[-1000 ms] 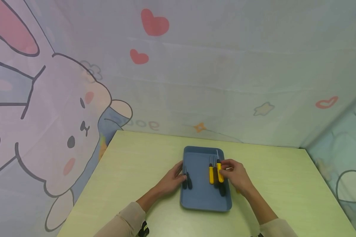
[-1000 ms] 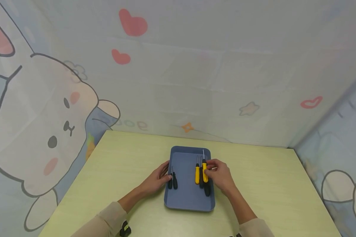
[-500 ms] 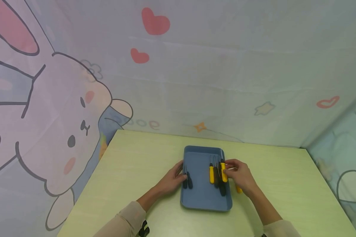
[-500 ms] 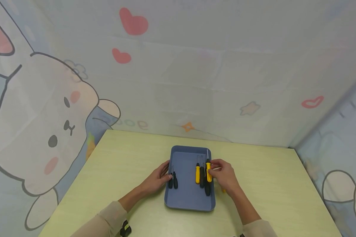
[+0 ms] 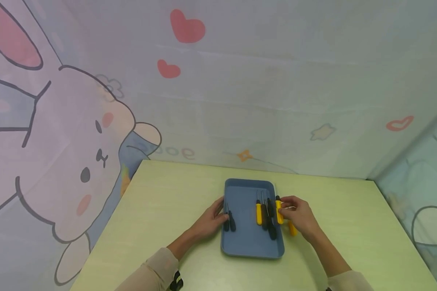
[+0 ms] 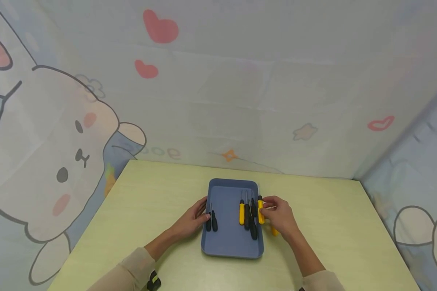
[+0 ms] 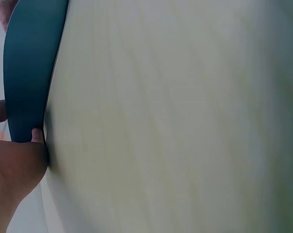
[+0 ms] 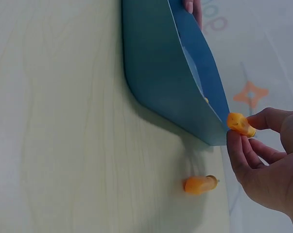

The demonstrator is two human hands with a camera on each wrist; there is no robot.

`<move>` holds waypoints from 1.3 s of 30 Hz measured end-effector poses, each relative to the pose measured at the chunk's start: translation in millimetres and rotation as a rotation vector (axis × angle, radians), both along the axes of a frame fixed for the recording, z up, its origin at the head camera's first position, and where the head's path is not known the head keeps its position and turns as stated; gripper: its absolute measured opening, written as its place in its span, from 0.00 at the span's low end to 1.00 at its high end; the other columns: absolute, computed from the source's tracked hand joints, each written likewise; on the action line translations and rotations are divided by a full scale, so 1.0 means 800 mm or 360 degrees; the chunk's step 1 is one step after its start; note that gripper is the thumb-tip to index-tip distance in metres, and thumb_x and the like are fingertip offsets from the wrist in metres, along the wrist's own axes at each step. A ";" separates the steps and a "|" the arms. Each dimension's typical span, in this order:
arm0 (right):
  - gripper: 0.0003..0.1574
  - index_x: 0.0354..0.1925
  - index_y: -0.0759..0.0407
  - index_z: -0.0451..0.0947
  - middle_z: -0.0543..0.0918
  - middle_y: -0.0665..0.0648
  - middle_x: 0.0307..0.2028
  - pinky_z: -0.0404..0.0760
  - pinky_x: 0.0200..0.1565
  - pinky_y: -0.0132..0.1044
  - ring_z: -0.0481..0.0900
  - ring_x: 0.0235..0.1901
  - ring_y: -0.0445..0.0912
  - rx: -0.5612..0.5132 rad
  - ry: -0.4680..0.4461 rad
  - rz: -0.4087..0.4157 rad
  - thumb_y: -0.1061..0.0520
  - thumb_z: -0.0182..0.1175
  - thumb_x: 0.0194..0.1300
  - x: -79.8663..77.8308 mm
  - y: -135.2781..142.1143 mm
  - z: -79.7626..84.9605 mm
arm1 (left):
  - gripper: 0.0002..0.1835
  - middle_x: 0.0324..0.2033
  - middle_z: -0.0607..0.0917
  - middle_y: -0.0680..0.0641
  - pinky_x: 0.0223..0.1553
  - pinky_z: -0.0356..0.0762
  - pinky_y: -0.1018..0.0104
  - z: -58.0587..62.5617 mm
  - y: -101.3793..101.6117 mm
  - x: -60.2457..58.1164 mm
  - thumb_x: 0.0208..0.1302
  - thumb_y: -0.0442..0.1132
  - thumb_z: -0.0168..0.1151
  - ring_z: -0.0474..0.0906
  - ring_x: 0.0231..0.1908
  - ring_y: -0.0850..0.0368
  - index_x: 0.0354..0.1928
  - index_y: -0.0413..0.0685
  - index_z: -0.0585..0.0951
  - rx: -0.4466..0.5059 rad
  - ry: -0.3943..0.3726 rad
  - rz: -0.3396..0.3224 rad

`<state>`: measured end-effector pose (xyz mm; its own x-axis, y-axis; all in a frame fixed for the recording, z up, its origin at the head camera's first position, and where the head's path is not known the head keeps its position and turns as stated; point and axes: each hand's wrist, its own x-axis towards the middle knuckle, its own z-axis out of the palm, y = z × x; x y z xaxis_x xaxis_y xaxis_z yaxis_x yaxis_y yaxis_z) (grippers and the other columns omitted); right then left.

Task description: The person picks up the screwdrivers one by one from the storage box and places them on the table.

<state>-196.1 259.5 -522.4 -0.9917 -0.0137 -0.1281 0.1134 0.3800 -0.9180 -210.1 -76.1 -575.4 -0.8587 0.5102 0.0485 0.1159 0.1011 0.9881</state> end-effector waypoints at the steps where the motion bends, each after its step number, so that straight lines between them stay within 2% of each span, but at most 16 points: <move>1: 0.28 0.65 0.72 0.74 0.81 0.66 0.50 0.87 0.43 0.32 0.83 0.44 0.50 0.0007 -0.0008 -0.0008 0.63 0.66 0.70 0.000 0.001 -0.001 | 0.39 0.83 0.47 0.31 0.79 0.55 0.49 0.000 0.000 0.000 0.81 0.29 0.53 0.43 0.82 0.38 0.83 0.29 0.44 0.0001 0.0001 0.0000; 18: 0.28 0.66 0.75 0.73 0.82 0.67 0.50 0.88 0.43 0.32 0.85 0.44 0.51 0.0025 0.0005 -0.0022 0.65 0.65 0.72 0.002 0.019 -0.008 | 0.40 0.82 0.47 0.30 0.79 0.55 0.49 -0.005 -0.002 -0.002 0.80 0.28 0.54 0.43 0.82 0.38 0.82 0.29 0.44 0.0019 -0.0010 -0.0002; 26: 0.28 0.65 0.76 0.73 0.82 0.67 0.49 0.88 0.43 0.33 0.84 0.41 0.50 0.0038 0.0002 -0.0025 0.65 0.65 0.72 0.002 0.026 -0.004 | 0.40 0.82 0.47 0.31 0.79 0.55 0.49 -0.005 -0.002 -0.001 0.80 0.29 0.54 0.44 0.82 0.38 0.83 0.29 0.44 0.0006 -0.0020 0.0000; 32: 0.27 0.65 0.72 0.74 0.82 0.66 0.49 0.88 0.44 0.32 0.84 0.42 0.50 0.0107 -0.0014 -0.0060 0.64 0.66 0.71 0.004 0.030 -0.004 | 0.40 0.82 0.47 0.30 0.79 0.55 0.49 -0.003 -0.001 -0.002 0.80 0.29 0.54 0.45 0.82 0.37 0.83 0.29 0.44 0.0007 -0.0021 -0.0008; 39: 0.27 0.64 0.73 0.75 0.83 0.67 0.49 0.88 0.43 0.35 0.85 0.42 0.49 0.0202 0.0010 -0.0068 0.63 0.66 0.70 0.006 0.040 -0.004 | 0.40 0.82 0.47 0.30 0.79 0.55 0.48 -0.006 -0.002 -0.003 0.80 0.29 0.54 0.44 0.82 0.36 0.83 0.29 0.44 0.0008 -0.0005 -0.0001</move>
<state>-191.6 291.8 -526.0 -0.9918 0.0445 -0.1200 0.1264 0.4881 -0.8636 -212.3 -77.6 -580.2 -0.8586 0.5104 0.0482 0.1127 0.0961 0.9890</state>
